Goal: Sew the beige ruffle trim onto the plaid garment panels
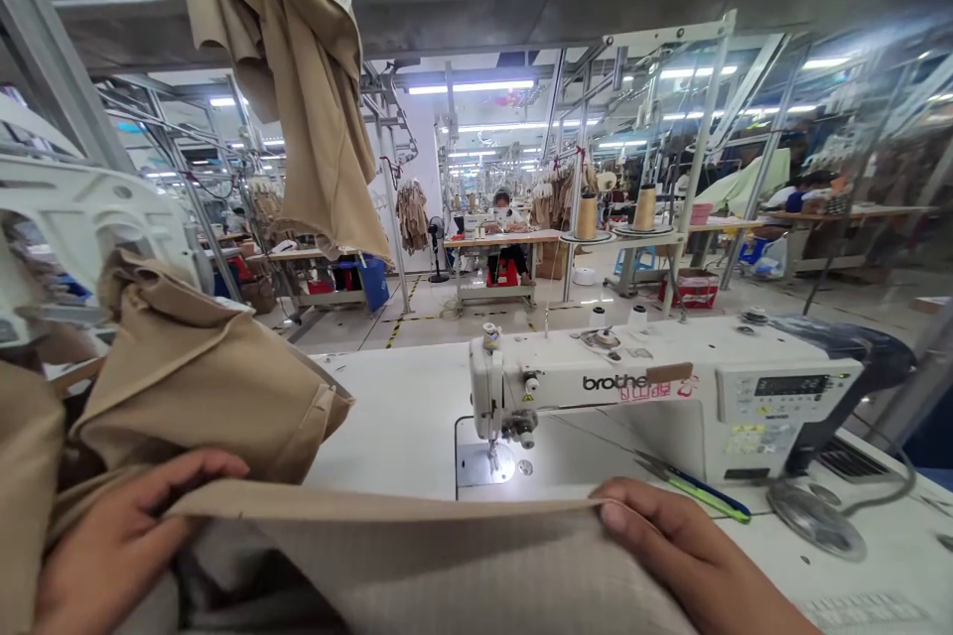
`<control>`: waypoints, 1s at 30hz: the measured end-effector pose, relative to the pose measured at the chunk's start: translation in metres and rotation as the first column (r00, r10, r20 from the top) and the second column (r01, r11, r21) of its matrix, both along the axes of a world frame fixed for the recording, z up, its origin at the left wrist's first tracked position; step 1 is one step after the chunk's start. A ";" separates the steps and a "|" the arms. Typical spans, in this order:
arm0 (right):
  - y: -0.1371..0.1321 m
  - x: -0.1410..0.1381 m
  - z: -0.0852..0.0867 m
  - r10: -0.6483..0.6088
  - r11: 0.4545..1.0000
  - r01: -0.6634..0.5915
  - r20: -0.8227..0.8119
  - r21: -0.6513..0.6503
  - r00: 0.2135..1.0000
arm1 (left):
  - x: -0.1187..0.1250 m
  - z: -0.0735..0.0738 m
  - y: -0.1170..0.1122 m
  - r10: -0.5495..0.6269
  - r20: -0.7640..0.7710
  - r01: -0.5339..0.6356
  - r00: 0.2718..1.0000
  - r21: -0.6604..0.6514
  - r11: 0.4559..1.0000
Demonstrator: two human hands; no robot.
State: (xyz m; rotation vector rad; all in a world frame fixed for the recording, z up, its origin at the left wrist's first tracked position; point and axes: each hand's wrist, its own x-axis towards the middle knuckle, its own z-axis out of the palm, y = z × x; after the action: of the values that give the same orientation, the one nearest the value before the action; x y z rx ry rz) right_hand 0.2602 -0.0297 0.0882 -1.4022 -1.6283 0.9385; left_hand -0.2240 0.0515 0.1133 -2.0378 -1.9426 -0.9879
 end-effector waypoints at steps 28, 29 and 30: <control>0.119 -0.011 -0.084 0.097 0.989 -0.138 0.493 0.047 0.864 | 0.167 -0.153 0.008 -0.539 -0.447 0.577 0.714 -0.062 0.815; 0.124 -0.010 -0.085 0.094 0.990 -0.132 0.476 0.047 0.875 | 0.167 -0.154 0.008 -0.534 -0.431 0.559 0.728 -0.078 0.825; 0.129 -0.008 -0.085 0.089 0.991 -0.123 0.455 0.045 0.886 | 0.167 -0.153 0.007 -0.524 -0.416 0.533 0.743 -0.106 0.839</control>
State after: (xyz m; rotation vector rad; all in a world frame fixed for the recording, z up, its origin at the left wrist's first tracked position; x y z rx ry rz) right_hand 0.2524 0.0995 0.0028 -1.5749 -2.0792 0.6271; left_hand -0.0567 0.0587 -0.0399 -2.5897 -1.1403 -0.5448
